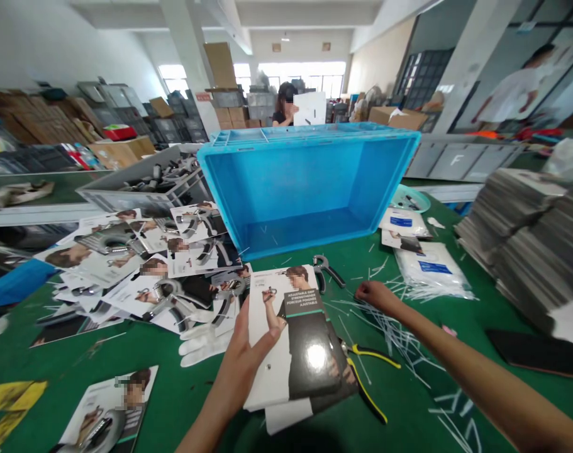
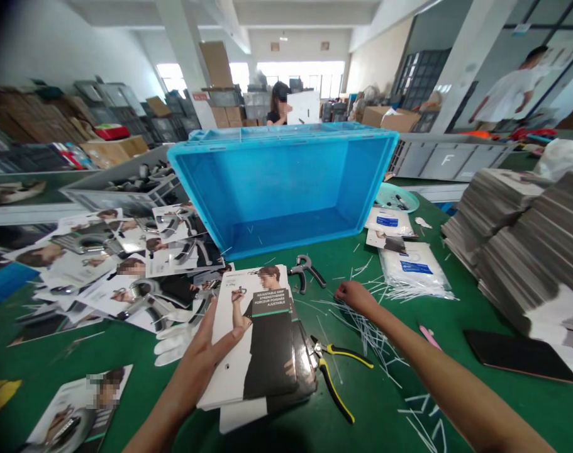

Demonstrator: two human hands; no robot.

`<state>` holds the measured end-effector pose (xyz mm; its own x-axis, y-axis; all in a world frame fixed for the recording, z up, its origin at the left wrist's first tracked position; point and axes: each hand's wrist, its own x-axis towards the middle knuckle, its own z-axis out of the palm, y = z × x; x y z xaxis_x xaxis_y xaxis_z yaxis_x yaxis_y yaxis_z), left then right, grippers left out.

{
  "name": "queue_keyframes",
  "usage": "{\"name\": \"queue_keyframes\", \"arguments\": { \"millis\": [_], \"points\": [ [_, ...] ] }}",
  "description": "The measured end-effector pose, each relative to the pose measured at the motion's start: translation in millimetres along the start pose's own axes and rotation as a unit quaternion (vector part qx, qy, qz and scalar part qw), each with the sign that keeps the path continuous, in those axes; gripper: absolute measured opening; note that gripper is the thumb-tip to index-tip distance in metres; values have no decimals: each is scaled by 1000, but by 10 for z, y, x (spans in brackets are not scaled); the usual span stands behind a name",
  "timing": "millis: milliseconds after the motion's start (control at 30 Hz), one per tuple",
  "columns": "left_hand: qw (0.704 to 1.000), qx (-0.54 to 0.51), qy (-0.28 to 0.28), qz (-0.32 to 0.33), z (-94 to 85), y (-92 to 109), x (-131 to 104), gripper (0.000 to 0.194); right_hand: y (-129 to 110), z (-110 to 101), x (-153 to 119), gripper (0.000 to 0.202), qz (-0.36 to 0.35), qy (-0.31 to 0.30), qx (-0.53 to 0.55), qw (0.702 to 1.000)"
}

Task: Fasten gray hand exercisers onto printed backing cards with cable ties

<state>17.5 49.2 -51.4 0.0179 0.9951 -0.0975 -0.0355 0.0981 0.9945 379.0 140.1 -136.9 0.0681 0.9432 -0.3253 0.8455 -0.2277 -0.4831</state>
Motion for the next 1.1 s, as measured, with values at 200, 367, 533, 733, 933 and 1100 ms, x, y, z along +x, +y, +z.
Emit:
{"name": "queue_keyframes", "arguments": {
  "millis": [200, 367, 533, 733, 933, 1100],
  "points": [
    [972, 218, 58, 71, -106, 111, 6, 67, -245, -402, -140, 24, -92, 103, 159, 977],
    [934, 262, 7, 244, 141, 617, -73, 32, -1006, -637, -629, 28, -208, 173, 318, 909],
    [961, 174, -187, 104, 521, 788, -13, 22, -1785, -667, -1024, 11, -318, 179, 498, 787],
    [982, 133, -100, 89, 351, 666, 2, 17, -1927, -471, -1098, 26, -294, 2, 583, 757],
    [955, 236, -124, 131, 269, 649, -49, 24, -1825, -107, -1214, 23, -224, -121, 497, 830],
    [940, 297, -17, 168, -60, 530, -19, 25, -1718, -177, -1239, 21, -212, -44, 528, 821]
  ]
}}
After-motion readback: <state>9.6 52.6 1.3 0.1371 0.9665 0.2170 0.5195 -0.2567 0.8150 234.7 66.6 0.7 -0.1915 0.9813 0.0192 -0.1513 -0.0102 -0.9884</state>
